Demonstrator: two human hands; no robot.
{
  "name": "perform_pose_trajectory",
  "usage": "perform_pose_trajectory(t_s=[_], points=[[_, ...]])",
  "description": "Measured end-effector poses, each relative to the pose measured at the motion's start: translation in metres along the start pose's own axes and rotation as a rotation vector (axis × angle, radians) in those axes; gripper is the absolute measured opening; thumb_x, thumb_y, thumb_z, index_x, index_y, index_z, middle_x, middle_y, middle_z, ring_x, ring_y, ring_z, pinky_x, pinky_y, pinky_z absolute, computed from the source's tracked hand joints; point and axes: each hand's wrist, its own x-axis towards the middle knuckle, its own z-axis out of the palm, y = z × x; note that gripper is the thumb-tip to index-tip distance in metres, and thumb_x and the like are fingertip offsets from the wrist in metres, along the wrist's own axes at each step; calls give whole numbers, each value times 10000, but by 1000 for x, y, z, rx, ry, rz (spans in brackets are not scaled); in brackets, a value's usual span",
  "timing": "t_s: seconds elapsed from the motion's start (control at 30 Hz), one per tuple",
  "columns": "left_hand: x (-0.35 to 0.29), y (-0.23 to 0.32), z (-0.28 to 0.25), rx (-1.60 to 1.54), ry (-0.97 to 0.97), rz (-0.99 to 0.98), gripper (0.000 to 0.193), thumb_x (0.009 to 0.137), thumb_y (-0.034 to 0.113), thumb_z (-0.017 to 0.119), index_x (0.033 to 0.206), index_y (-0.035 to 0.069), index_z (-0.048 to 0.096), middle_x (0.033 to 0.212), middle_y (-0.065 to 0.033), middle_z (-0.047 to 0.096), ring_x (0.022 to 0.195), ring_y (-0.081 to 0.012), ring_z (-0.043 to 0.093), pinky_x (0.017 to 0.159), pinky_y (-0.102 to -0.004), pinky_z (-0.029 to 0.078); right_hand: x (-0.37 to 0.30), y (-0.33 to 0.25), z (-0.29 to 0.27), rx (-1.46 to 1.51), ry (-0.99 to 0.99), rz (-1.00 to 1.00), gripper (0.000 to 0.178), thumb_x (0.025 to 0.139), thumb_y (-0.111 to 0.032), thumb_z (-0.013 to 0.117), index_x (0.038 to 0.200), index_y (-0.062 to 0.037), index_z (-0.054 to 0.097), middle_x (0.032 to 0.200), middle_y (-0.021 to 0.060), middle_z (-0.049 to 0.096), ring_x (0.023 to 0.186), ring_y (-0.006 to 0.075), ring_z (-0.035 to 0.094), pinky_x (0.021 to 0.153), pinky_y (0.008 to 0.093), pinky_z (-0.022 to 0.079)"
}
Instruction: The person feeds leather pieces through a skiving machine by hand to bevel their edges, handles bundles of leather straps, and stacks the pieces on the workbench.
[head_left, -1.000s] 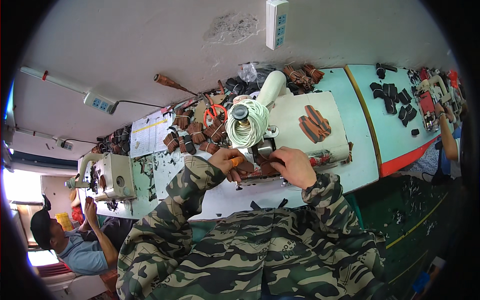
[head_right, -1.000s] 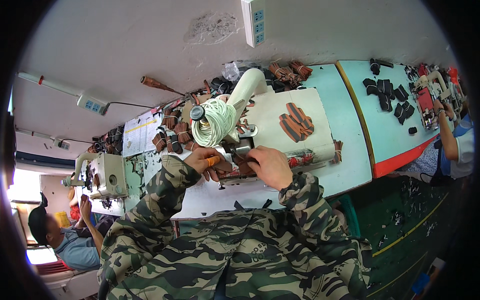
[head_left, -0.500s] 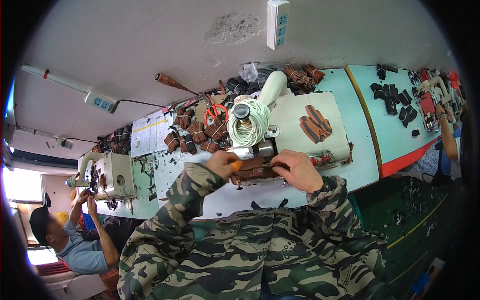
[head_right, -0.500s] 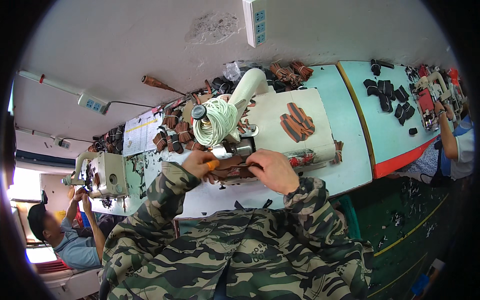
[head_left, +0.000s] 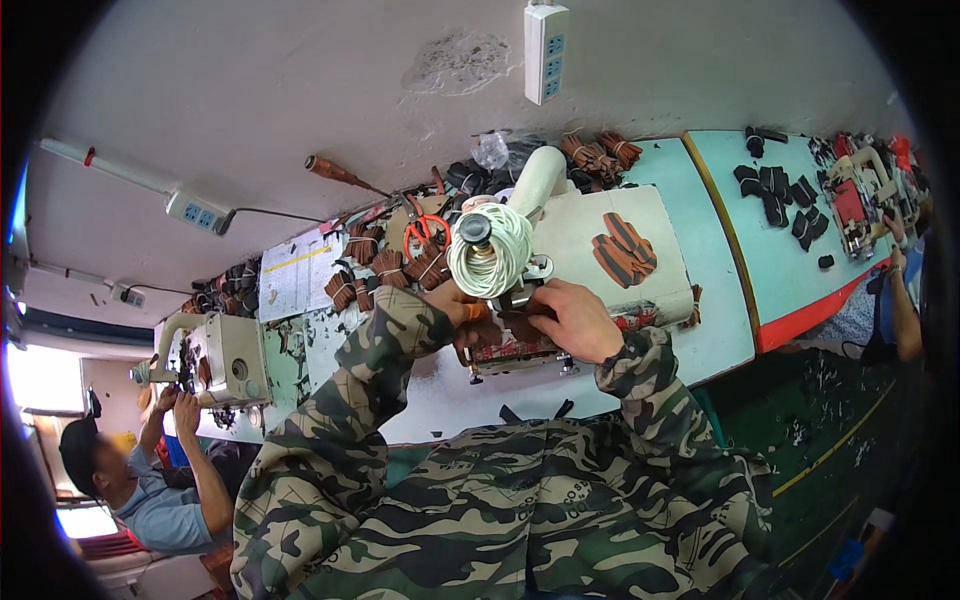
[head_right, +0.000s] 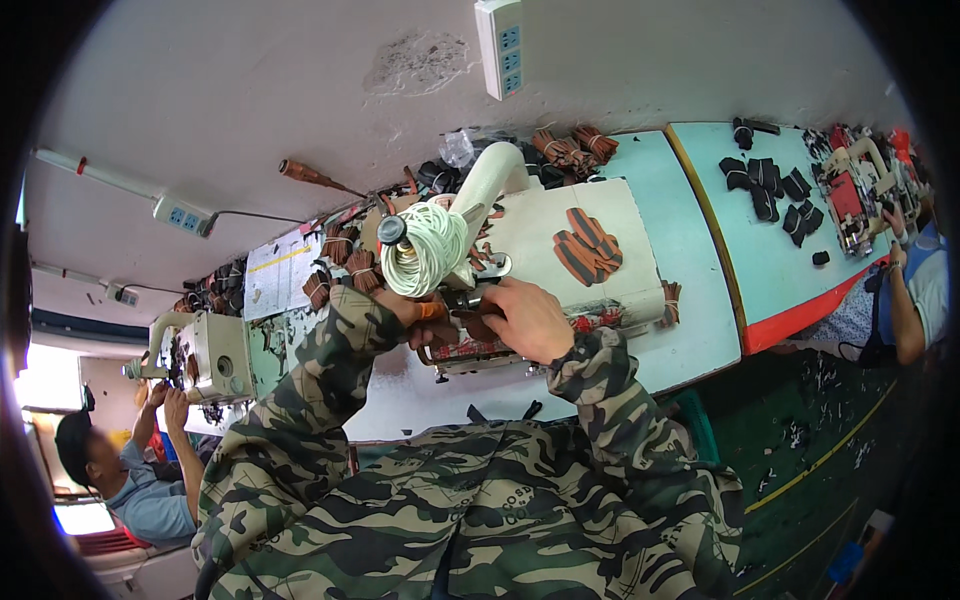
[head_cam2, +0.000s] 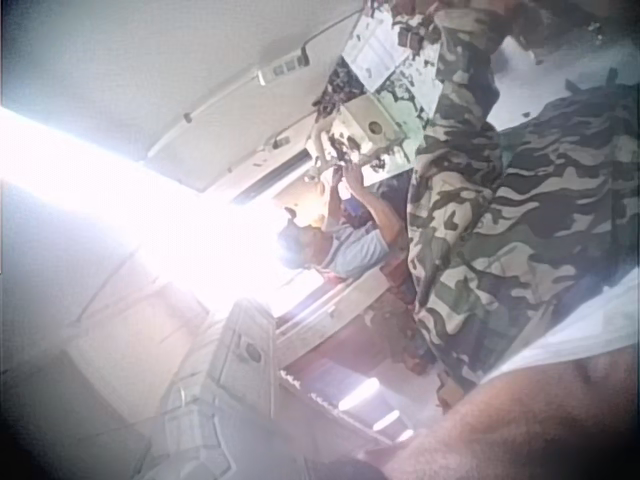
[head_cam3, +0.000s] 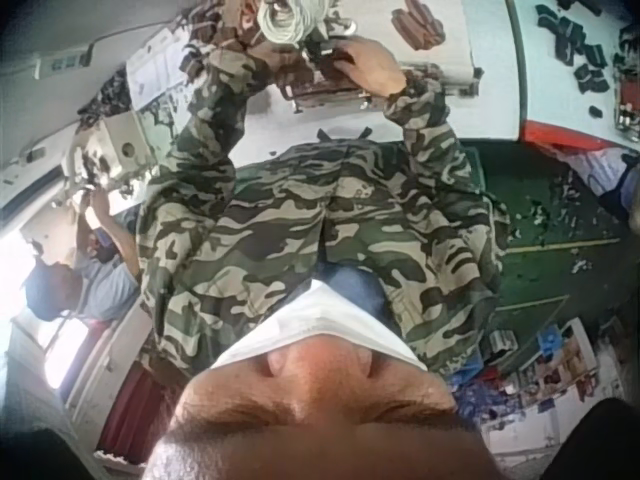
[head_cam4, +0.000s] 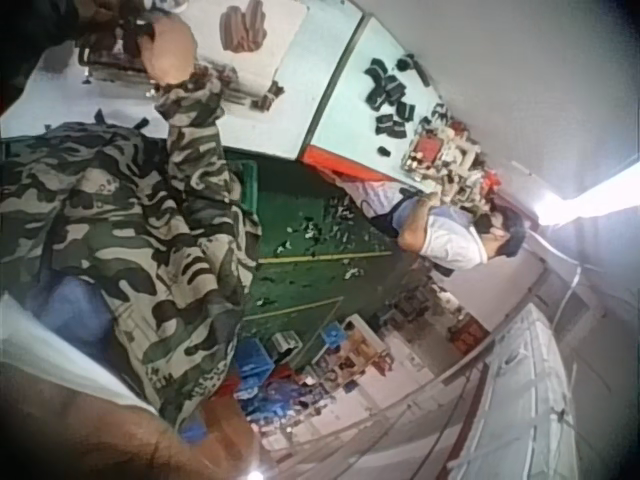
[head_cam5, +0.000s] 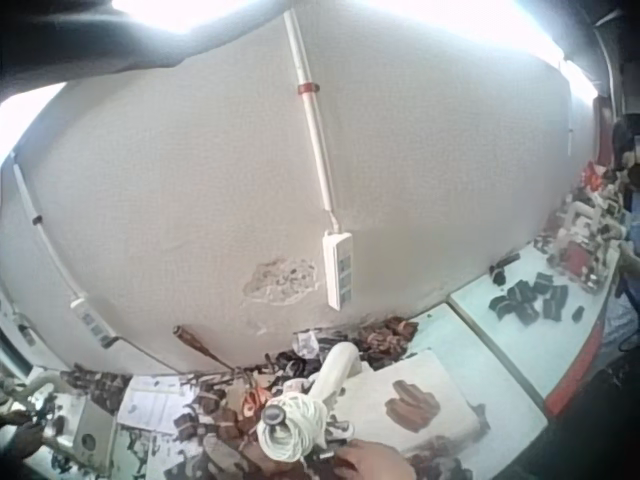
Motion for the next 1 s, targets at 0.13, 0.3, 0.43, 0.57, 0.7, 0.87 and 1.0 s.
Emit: perform_pose_trajectory(t_s=[0.13, 0.3, 0.43, 0.57, 0.7, 0.87, 1.0], points=[[9, -36, -1, -153, 75, 34, 203, 916, 113, 504, 1058, -23, 554, 812, -121, 663, 558, -166, 642, 425, -246, 499, -4, 9, -3, 194, 88, 44, 234, 739, -114, 633, 958, -31, 624, 863, 161, 603, 825, 352, 586, 739, 402, 469], [18, -37, 32, -228, 256, 66, 203, 896, 78, 515, 1042, -53, 570, 787, -136, 659, 572, -178, 659, 446, -251, 513, -1, 9, -8, 247, -72, 10, 202, 752, -107, 644, 930, -11, 631, 898, 167, 620, 804, 327, 607, 726, 378, 476], [13, -35, 29, -196, 232, 67, 133, 905, 51, 484, 1013, -22, 509, 703, -131, 619, 490, -196, 623, 376, -259, 482, 2, 4, -2, 206, -73, 31, 178, 764, -104, 652, 908, -1, 633, 863, 162, 633, 767, 302, 619, 702, 358, 480], [-2, -37, 42, -46, 130, 94, 210, 893, 108, 528, 1048, -32, 548, 636, -118, 608, 422, -180, 586, 367, -271, 455, -16, 13, -8, 189, 337, 88, 280, 767, -99, 641, 1029, -18, 587, 912, 153, 613, 814, 339, 598, 702, 399, 473], [-4, -41, 95, 506, 403, 651, 435, 794, 87, 617, 1209, 23, 501, 909, -188, 649, 696, -269, 665, 609, -341, 538, -34, 15, -20, -256, 269, 101, 287, 762, -100, 659, 1037, -59, 589, 969, 106, 584, 788, 313, 612, 670, 391, 493], [33, -2, 118, 673, 772, 922, 662, 690, 5, 630, 1311, 37, 404, 1198, -205, 533, 1052, -347, 554, 869, -385, 474, -41, 1, -28, -416, 115, 330, 248, 764, -138, 655, 996, -77, 590, 940, 105, 551, 770, 325, 601, 663, 419, 484], [48, 4, 129, 438, 644, 864, 719, 721, -10, 621, 1366, 6, 304, 1267, -238, 475, 1085, -348, 550, 904, -382, 458, -38, 15, -16, -331, 239, 258, 211, 777, -164, 652, 940, -49, 581, 873, 111, 526, 756, 319, 597, 637, 419, 481]])
